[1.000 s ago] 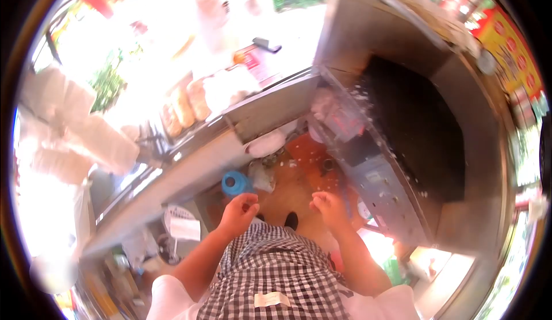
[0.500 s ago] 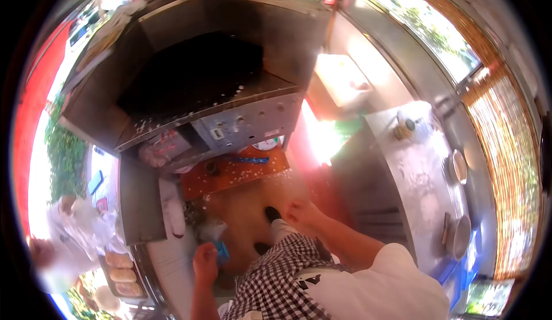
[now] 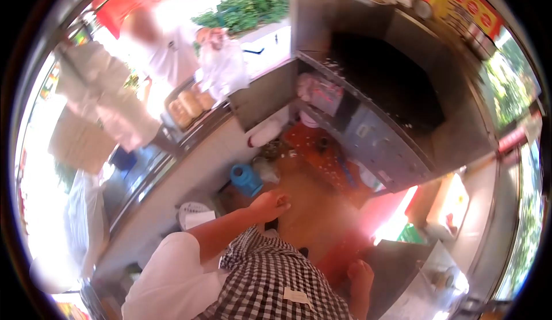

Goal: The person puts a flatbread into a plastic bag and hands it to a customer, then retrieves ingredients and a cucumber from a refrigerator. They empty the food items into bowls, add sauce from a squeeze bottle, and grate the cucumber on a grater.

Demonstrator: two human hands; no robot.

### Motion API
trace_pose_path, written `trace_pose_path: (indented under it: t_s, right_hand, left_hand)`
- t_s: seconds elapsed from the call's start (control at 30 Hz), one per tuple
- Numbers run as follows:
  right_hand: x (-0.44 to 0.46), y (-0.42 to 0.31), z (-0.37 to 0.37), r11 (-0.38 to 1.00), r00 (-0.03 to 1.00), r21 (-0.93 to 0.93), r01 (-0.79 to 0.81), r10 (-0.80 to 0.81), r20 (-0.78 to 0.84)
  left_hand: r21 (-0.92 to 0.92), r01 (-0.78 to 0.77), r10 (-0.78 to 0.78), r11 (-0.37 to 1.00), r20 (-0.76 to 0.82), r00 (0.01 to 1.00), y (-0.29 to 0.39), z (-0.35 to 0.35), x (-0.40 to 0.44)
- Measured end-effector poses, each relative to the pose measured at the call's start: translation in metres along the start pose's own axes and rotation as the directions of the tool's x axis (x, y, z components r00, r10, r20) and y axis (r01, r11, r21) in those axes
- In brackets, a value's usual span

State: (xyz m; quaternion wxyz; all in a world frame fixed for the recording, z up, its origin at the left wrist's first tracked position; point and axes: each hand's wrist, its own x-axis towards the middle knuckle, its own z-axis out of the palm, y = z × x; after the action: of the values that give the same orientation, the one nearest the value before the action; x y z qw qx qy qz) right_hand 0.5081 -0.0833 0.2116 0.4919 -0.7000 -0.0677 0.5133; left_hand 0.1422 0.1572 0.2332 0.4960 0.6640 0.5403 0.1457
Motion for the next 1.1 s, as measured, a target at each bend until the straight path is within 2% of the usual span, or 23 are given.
trace_pose_path:
  t_s: [0.13, 0.23, 0.3, 0.37, 0.43, 0.47, 0.53, 0.63, 0.73, 0.77, 0.83, 0.87, 0.9, 0.93, 1.0, 1.1]
  right_hand:
    - [0.02, 0.001, -0.023, 0.999, 0.985, -0.044, -0.018, 0.025, 0.169]
    - [0.012, -0.024, -0.007, 0.987, 0.991, -0.142, -0.074, 0.088, 0.101]
    - [0.033, -0.012, -0.012, 0.939, 0.939, -0.248, 0.239, -0.158, 0.306]
    - [0.029, -0.011, -0.01, 0.919, 0.918, -0.264, 0.292, -0.193, 0.346]
    - [0.012, -0.026, 0.015, 0.964, 0.962, -0.225, 0.141, -0.08, 0.26]
    - [0.008, -0.028, 0.024, 0.975, 0.972, -0.201, 0.091, -0.043, 0.231]
    - [0.009, -0.012, 0.032, 0.984, 0.975, -0.16, 0.076, -0.04, 0.219]
    - [-0.016, 0.002, 0.064, 0.954, 0.983, -0.257, 0.157, -0.126, 0.13]
    - [-0.06, 0.007, 0.112, 0.995, 0.991, 0.049, 0.086, -0.09, 0.102]
    - [-0.061, 0.012, 0.126, 0.996, 0.991, 0.024, 0.09, -0.092, 0.093]
    - [-0.058, 0.029, 0.136, 0.996, 0.994, -0.023, 0.088, -0.086, 0.07]
    - [-0.05, 0.037, 0.136, 0.995, 0.989, -0.069, 0.078, -0.068, 0.131]
    - [-0.037, 0.044, 0.137, 0.991, 0.98, -0.111, 0.073, -0.051, 0.191]
    - [-0.023, 0.051, 0.136, 0.986, 0.968, -0.153, 0.069, -0.029, 0.251]
    - [-0.028, 0.038, 0.166, 0.987, 0.959, -0.108, 0.122, -0.089, 0.271]
    - [-0.053, -0.008, 0.228, 0.954, 0.922, -0.137, 0.265, -0.21, 0.324]
  left_hand:
    - [-0.004, 0.057, -0.057, 0.998, -0.15, 0.987, -0.001, 0.011, -0.062]
    - [-0.162, 0.091, -0.138, 0.983, -0.308, 0.941, -0.025, 0.015, -0.103]
    - [-0.278, 0.084, -0.217, 0.957, -0.491, 0.843, -0.038, 0.003, -0.116]
    - [-0.395, 0.022, -0.285, 0.918, -0.622, 0.729, -0.06, -0.019, -0.112]
    - [-0.528, -0.093, -0.359, 0.844, -0.685, 0.634, -0.061, -0.06, -0.097]
    - [-0.597, -0.157, -0.401, 0.787, -0.688, 0.605, -0.049, -0.086, -0.09]
    - [-0.747, -0.365, -0.493, 0.556, -0.65, 0.579, -0.046, -0.134, -0.067]
    - [-0.89, -0.449, -0.728, 0.085, -0.363, 0.581, -0.019, -0.202, -0.042]
    - [-0.873, -0.481, -0.558, -0.081, -0.36, 0.748, -0.04, -0.245, -0.016]
    - [-0.85, -0.524, -0.491, -0.045, -0.438, 0.753, -0.054, -0.254, -0.008]
    - [-0.774, -0.618, -0.381, 0.138, -0.617, 0.688, -0.044, -0.265, -0.026]
    - [-0.718, -0.659, -0.311, 0.226, -0.694, 0.65, -0.035, -0.267, -0.039]
    - [-0.667, -0.702, -0.26, 0.25, -0.745, 0.615, -0.028, -0.271, -0.05]
    - [-0.63, -0.723, -0.235, 0.284, -0.777, 0.584, -0.021, -0.271, -0.066]
    - [-0.541, -0.763, -0.177, 0.354, -0.84, 0.513, -0.001, -0.276, -0.105]
    - [-0.463, -0.716, -0.083, 0.522, -0.864, 0.497, -0.002, -0.294, -0.15]
